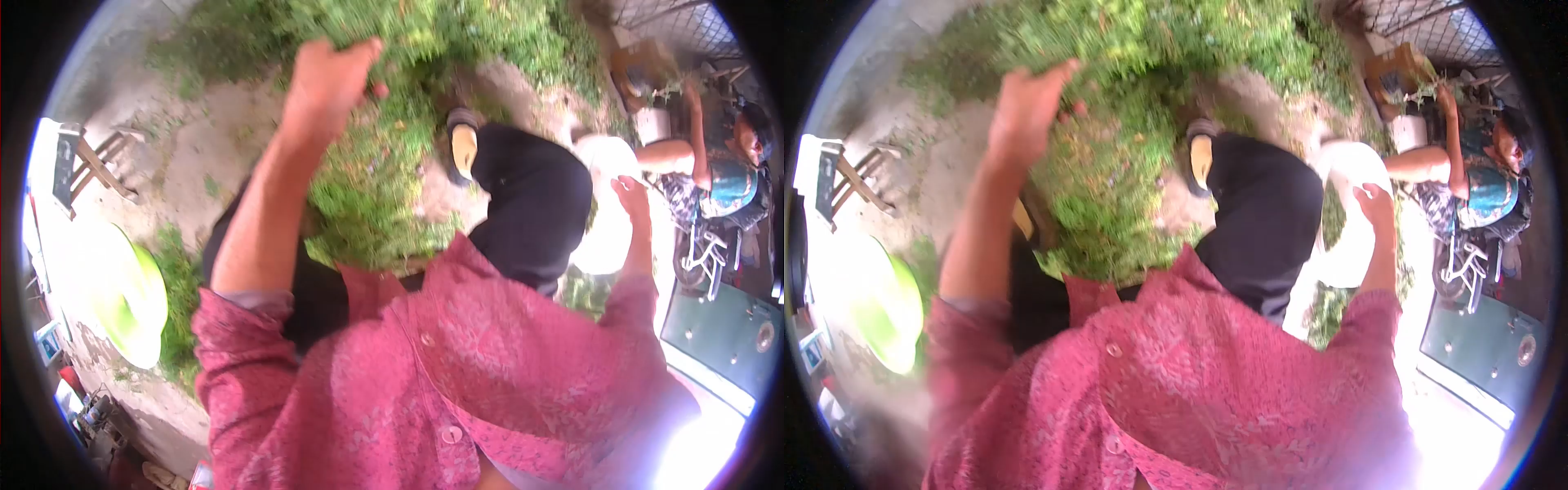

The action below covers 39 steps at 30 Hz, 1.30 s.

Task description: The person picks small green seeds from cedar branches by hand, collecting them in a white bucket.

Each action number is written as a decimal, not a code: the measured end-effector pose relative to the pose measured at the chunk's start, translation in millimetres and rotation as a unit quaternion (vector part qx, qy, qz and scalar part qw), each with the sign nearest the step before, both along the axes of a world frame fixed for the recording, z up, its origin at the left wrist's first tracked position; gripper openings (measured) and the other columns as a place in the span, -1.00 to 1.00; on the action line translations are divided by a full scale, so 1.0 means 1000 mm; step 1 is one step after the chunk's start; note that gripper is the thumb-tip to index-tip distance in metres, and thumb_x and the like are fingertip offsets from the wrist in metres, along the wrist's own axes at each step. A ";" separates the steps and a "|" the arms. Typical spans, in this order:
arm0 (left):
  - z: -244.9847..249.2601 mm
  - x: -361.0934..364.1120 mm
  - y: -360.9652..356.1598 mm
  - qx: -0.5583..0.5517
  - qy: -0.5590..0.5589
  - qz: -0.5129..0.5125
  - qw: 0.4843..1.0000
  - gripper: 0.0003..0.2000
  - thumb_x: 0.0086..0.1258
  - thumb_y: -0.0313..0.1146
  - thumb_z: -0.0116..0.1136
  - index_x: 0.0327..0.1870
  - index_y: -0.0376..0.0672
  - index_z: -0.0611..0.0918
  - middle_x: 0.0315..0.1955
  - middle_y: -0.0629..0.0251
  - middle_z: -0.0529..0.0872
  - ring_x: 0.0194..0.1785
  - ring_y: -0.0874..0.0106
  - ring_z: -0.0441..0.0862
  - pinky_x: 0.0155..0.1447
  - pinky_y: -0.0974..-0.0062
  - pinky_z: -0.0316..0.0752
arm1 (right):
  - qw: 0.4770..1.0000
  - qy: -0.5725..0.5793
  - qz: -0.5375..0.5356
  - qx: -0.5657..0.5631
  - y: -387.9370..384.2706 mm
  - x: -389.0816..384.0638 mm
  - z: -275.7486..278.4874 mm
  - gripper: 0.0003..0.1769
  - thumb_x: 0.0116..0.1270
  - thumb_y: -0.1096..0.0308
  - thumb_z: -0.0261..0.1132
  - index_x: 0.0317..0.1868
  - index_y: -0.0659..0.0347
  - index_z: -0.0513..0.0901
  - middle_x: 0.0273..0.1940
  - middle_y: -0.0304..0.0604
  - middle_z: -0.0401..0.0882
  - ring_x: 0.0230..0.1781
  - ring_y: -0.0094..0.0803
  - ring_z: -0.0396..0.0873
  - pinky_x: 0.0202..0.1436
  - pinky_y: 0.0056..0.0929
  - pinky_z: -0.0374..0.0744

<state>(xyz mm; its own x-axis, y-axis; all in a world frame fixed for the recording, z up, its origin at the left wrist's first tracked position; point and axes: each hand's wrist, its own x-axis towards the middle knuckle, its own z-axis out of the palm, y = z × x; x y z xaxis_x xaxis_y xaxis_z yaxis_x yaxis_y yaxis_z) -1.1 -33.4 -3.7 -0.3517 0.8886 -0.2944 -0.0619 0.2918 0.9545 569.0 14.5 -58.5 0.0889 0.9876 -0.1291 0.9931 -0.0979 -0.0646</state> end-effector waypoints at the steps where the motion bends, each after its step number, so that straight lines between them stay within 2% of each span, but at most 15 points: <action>1: -0.001 0.000 0.002 -0.033 -0.038 -0.001 0.999 -0.80 0.19 -0.35 0.16 -0.30 -0.33 0.55 -0.45 0.19 0.63 -0.53 0.51 0.54 -0.57 0.62 0.33 | 1.000 0.011 0.005 0.022 0.012 -0.022 0.012 -0.50 0.09 0.06 0.18 -0.07 0.27 0.55 -0.17 0.04 0.58 -0.14 -0.11 0.55 -0.04 -0.33 0.46; 3: -0.009 -0.001 0.002 -0.017 -0.076 -0.024 0.997 -0.82 0.20 -0.37 0.15 -0.35 -0.33 0.57 -0.50 0.20 0.63 -0.58 0.50 0.55 -0.63 0.63 0.32 | 0.999 0.038 -0.013 -0.005 0.020 -0.092 0.054 -0.52 0.11 0.07 0.17 -0.08 0.27 0.55 -0.15 0.03 0.57 -0.10 -0.19 0.53 -0.03 -0.36 0.45; 5: -0.004 0.001 -0.001 -0.001 -0.070 -0.033 0.997 -0.80 0.19 -0.36 0.16 -0.42 -0.36 0.53 -0.55 0.23 0.56 -0.61 0.51 0.51 -0.63 0.62 0.30 | 0.984 0.137 0.047 0.105 0.024 -0.142 0.073 -0.55 0.14 0.14 0.17 -0.05 0.27 0.53 -0.15 0.02 0.57 -0.11 -0.25 0.55 -0.02 -0.40 0.45; 9: -0.006 0.000 -0.004 0.001 -0.077 -0.046 0.996 -0.77 0.16 -0.37 0.17 -0.55 -0.36 0.48 -0.65 0.31 0.47 -0.66 0.51 0.47 -0.64 0.59 0.27 | 0.929 0.279 0.184 0.157 0.012 -0.273 0.111 -0.65 0.10 0.33 0.26 -0.08 0.26 0.55 -0.16 -0.04 0.58 -0.16 -0.37 0.56 -0.08 -0.45 0.49; 14: 0.004 -0.007 -0.015 0.021 -0.052 -0.041 0.998 -0.78 0.14 -0.36 0.15 -0.42 -0.41 0.54 -0.65 0.28 0.53 -0.68 0.51 0.47 -0.65 0.52 0.27 | 0.852 0.334 0.382 0.128 -0.005 -0.390 0.109 -0.72 0.06 0.31 0.29 -0.20 0.23 0.59 -0.33 -0.05 0.57 -0.34 -0.27 0.56 -0.25 -0.41 0.51; 16: 0.000 -0.013 -0.015 0.014 -0.004 -0.057 0.998 -0.76 0.14 -0.34 0.12 -0.34 -0.40 0.58 -0.66 0.25 0.57 -0.69 0.52 0.48 -0.64 0.51 0.28 | 0.850 0.292 0.424 0.115 -0.006 -0.420 0.103 -0.74 0.11 0.37 0.28 -0.19 0.29 0.57 -0.29 -0.09 0.57 -0.35 -0.47 0.52 -0.27 -0.52 0.50; 17: 0.004 -0.016 -0.018 0.012 0.030 -0.076 0.997 -0.77 0.16 -0.34 0.12 -0.27 -0.34 0.61 -0.54 0.31 0.61 -0.66 0.54 0.50 -0.63 0.60 0.34 | 0.838 0.307 0.434 0.121 -0.005 -0.433 0.097 -0.74 0.08 0.29 0.28 -0.24 0.25 0.58 -0.33 -0.07 0.57 -0.38 -0.35 0.54 -0.31 -0.46 0.49; 18: -0.001 -0.017 -0.019 0.045 0.051 -0.070 0.995 -0.77 0.17 -0.33 0.12 -0.27 -0.32 0.61 -0.55 0.34 0.62 -0.66 0.57 0.50 -0.63 0.62 0.33 | 0.828 0.322 0.441 0.126 -0.005 -0.442 0.091 -0.73 0.06 0.22 0.28 -0.30 0.22 0.58 -0.38 -0.05 0.57 -0.40 -0.22 0.55 -0.35 -0.39 0.49; 20: -0.004 -0.023 -0.024 0.068 0.063 -0.084 0.992 -0.80 0.19 -0.34 0.12 -0.29 -0.29 0.62 -0.56 0.35 0.62 -0.65 0.60 0.49 -0.61 0.66 0.33 | 0.831 0.316 0.441 0.125 -0.006 -0.452 0.088 -0.72 0.04 0.18 0.28 -0.33 0.21 0.58 -0.40 -0.06 0.57 -0.46 -0.24 0.55 -0.38 -0.38 0.49; 21: -0.009 -0.029 -0.021 0.031 0.103 -0.088 0.990 -0.80 0.19 -0.34 0.11 -0.29 -0.29 0.61 -0.56 0.37 0.61 -0.62 0.60 0.49 -0.58 0.67 0.34 | 0.863 0.276 0.421 0.046 -0.006 -0.453 0.093 -0.58 0.13 0.06 0.22 -0.17 0.26 0.56 -0.24 -0.02 0.57 -0.26 -0.28 0.56 -0.18 -0.43 0.49; 23: -0.016 -0.023 -0.027 0.155 0.015 -0.042 0.987 -0.79 0.19 -0.32 0.11 -0.29 -0.30 0.60 -0.57 0.37 0.58 -0.60 0.59 0.50 -0.56 0.66 0.33 | 0.842 0.357 0.403 0.036 -0.017 -0.459 0.100 -0.80 0.10 0.33 0.25 -0.39 0.31 0.50 -0.53 -0.15 0.47 -0.63 -0.46 0.41 -0.61 -0.48 0.39; 26: -0.010 -0.030 -0.036 0.021 0.127 -0.093 0.987 -0.76 0.17 -0.28 0.12 -0.29 -0.30 0.59 -0.57 0.36 0.57 -0.58 0.59 0.50 -0.53 0.65 0.30 | 0.813 0.385 0.431 0.068 -0.024 -0.460 0.096 -0.79 0.02 0.36 0.27 -0.37 0.32 0.49 -0.51 -0.02 0.51 -0.52 -0.28 0.51 -0.41 -0.35 0.46; 32: 0.007 -0.022 -0.048 -0.025 0.190 -0.118 0.974 -0.72 0.16 -0.23 0.12 -0.29 -0.30 0.59 -0.54 0.35 0.59 -0.58 0.59 0.51 -0.50 0.62 0.29 | 0.830 0.327 0.443 0.086 -0.028 -0.452 0.091 -0.81 0.03 0.40 0.23 -0.35 0.32 0.49 -0.46 0.06 0.53 -0.45 -0.10 0.53 -0.38 -0.31 0.47; 36: 0.008 -0.018 -0.053 0.035 0.134 -0.100 0.985 -0.72 0.16 -0.23 0.12 -0.27 -0.30 0.59 -0.52 0.36 0.60 -0.57 0.58 0.52 -0.49 0.62 0.29 | 0.836 0.328 0.437 0.057 -0.027 -0.453 0.095 -0.79 0.03 0.39 0.22 -0.31 0.31 0.50 -0.44 0.09 0.53 -0.42 -0.07 0.54 -0.34 -0.30 0.49; 39: 0.007 -0.026 -0.053 0.034 0.138 -0.109 0.984 -0.71 0.16 -0.22 0.12 -0.26 -0.29 0.59 -0.49 0.37 0.62 -0.55 0.58 0.53 -0.47 0.64 0.29 | 0.818 0.341 0.459 0.062 -0.026 -0.458 0.096 -0.77 0.04 0.40 0.23 -0.27 0.31 0.52 -0.42 0.03 0.56 -0.45 -0.23 0.56 -0.35 -0.38 0.50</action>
